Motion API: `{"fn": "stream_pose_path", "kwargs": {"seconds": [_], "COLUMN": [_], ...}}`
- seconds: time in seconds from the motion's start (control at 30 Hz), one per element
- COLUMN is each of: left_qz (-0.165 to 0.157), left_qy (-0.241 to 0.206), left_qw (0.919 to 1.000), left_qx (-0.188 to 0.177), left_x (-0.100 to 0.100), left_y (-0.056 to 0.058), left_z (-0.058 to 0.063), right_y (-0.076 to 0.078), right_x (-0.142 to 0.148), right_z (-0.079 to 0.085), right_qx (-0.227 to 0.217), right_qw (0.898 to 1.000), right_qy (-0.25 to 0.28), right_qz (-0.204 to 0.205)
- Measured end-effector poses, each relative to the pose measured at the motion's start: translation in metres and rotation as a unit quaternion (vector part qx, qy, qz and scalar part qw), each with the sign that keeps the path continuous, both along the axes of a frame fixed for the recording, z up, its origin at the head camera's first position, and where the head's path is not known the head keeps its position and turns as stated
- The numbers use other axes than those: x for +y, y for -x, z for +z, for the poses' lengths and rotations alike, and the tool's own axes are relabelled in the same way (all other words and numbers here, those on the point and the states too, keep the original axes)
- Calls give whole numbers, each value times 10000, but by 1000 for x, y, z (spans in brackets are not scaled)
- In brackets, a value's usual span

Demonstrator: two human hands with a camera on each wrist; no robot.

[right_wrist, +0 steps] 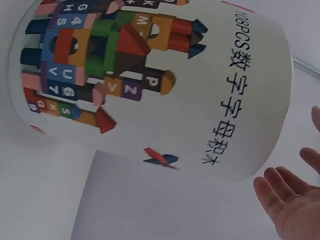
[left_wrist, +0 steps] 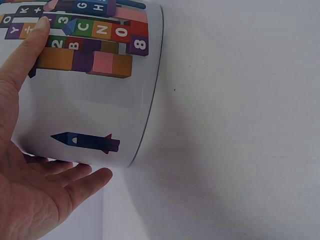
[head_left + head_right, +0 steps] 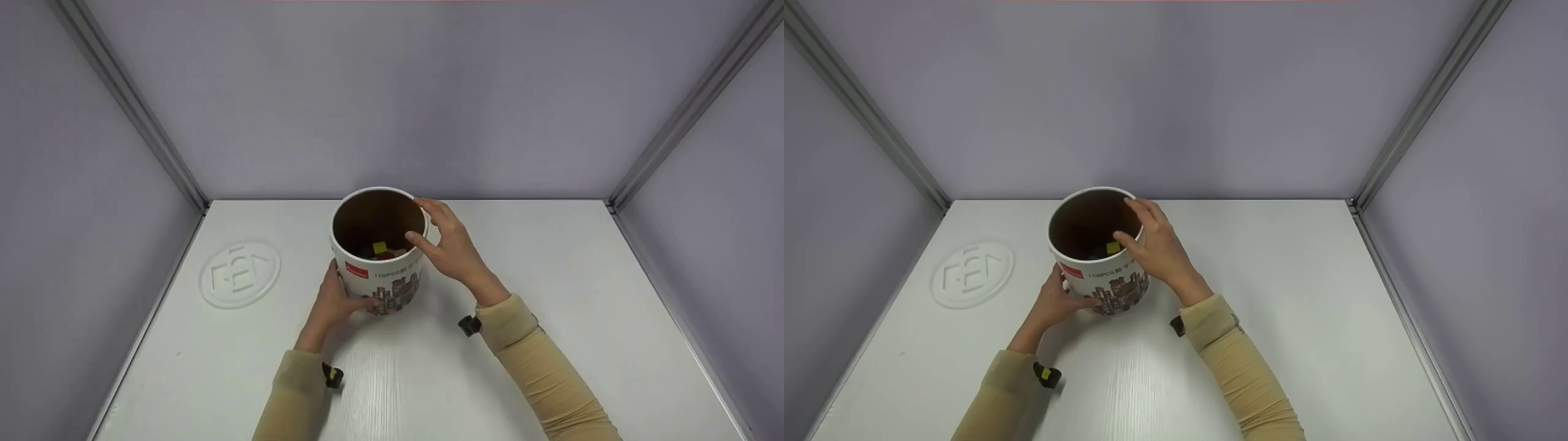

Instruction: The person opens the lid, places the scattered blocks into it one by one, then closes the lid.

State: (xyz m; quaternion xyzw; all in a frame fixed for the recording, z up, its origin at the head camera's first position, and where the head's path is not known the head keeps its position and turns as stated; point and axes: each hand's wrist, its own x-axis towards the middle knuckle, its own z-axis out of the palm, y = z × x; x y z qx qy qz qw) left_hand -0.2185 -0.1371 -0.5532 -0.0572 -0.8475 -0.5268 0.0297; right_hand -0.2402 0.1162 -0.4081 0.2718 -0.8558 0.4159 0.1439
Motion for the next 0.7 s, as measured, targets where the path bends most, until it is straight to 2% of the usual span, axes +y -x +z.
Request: {"fn": "stream_pose_path", "kwargs": {"seconds": [0.27, 0.5, 0.7], "left_qz": [-55, -113, -181], "left_qy": [-200, -270, -261], "left_qw": [9998, 9996, 9994], "left_qx": [-47, 53, 167], "left_x": [-1, -1, 0], "left_y": [1, 0, 1], "left_z": [-1, -2, -1], "right_y": [5, 5, 5], "right_x": [14, 14, 13], "right_z": [-30, -56, -75], "right_qx": [-1286, -1922, -2210], "right_qw": [9915, 9812, 9746], "right_qy": [197, 166, 324], "right_qz": [14, 39, 148]}}
